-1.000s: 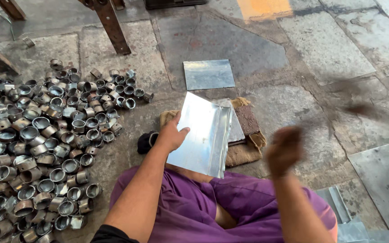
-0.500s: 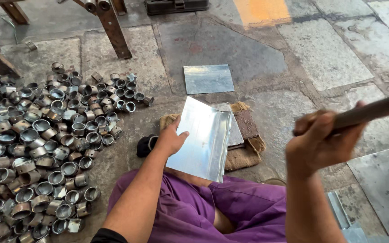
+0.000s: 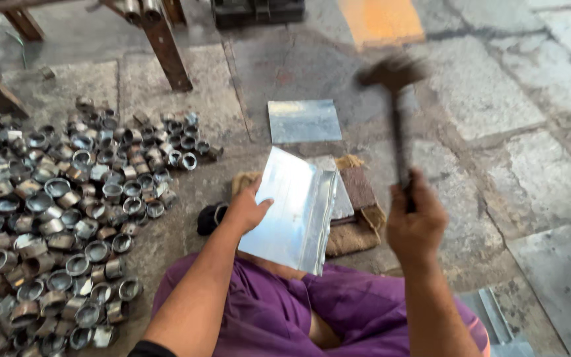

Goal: The person sits on the floor and repeatedly hammers a rectangular metal sheet placed on a wooden block. They hold the sheet with one hand and strike it with a hammer in the other hand, occasionally adjusting the sheet's position.

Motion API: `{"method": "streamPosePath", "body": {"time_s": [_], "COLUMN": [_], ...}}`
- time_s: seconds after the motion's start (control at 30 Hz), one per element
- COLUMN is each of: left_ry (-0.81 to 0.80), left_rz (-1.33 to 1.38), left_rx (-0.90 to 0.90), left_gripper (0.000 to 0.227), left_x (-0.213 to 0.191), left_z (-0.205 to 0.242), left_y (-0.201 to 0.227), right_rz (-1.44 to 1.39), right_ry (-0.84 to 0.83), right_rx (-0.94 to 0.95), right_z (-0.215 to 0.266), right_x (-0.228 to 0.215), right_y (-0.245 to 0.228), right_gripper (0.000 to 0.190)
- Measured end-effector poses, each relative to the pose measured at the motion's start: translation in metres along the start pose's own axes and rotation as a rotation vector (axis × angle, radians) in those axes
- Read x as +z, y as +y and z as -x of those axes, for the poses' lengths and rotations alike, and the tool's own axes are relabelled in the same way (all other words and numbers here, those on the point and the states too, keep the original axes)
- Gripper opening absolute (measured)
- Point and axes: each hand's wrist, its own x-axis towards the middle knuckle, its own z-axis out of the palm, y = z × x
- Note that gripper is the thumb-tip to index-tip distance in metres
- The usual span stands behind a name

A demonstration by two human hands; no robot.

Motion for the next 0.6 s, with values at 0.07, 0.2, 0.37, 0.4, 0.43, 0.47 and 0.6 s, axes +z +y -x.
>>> {"method": "streamPosePath", "body": {"time_s": [0.07, 0.2, 0.37, 0.4, 0.43, 0.47, 0.6], "left_ry": [-0.011, 0.009, -0.016, -0.015, -0.014, -0.023, -0.023], "left_rz": [0.005, 0.010, 0.059, 0.049, 0.039, 0.038, 0.037], "left_rx": [-0.031, 0.018, -0.027, -0.033, -0.040, -0.060, -0.075], "left_gripper": [0.075, 0.075, 0.073, 0.073, 0.073, 0.073, 0.074], "left_x": [0.002, 0.003, 0.001, 0.001, 0.002, 0.002, 0.000], "left_z": [0.002, 0.003, 0.004, 0.009, 0.011, 0.013, 0.012], "left_y": [-0.002, -0.005, 0.004, 0.005, 0.007, 0.009, 0.011], "right_rz": [-0.091, 0.000, 0.363, 0.286, 0.209, 0.135, 0.033], "right_ry": [0.096, -0.043, -0.474, -0.402, -0.330, -0.259, -0.164], "right_rx": [0.075, 0.194, 0.556, 0.526, 0.496, 0.470, 0.433], "right_z": [0.008, 0.045, 0.037, 0.032, 0.026, 0.023, 0.037], "right_x": [0.003, 0.025, 0.035, 0.028, 0.021, 0.015, 0.006], "right_y": [0.010, 0.035, 0.038, 0.032, 0.027, 0.021, 0.026], "right_gripper": [0.035, 0.035, 0.040, 0.041, 0.041, 0.042, 0.041]}}
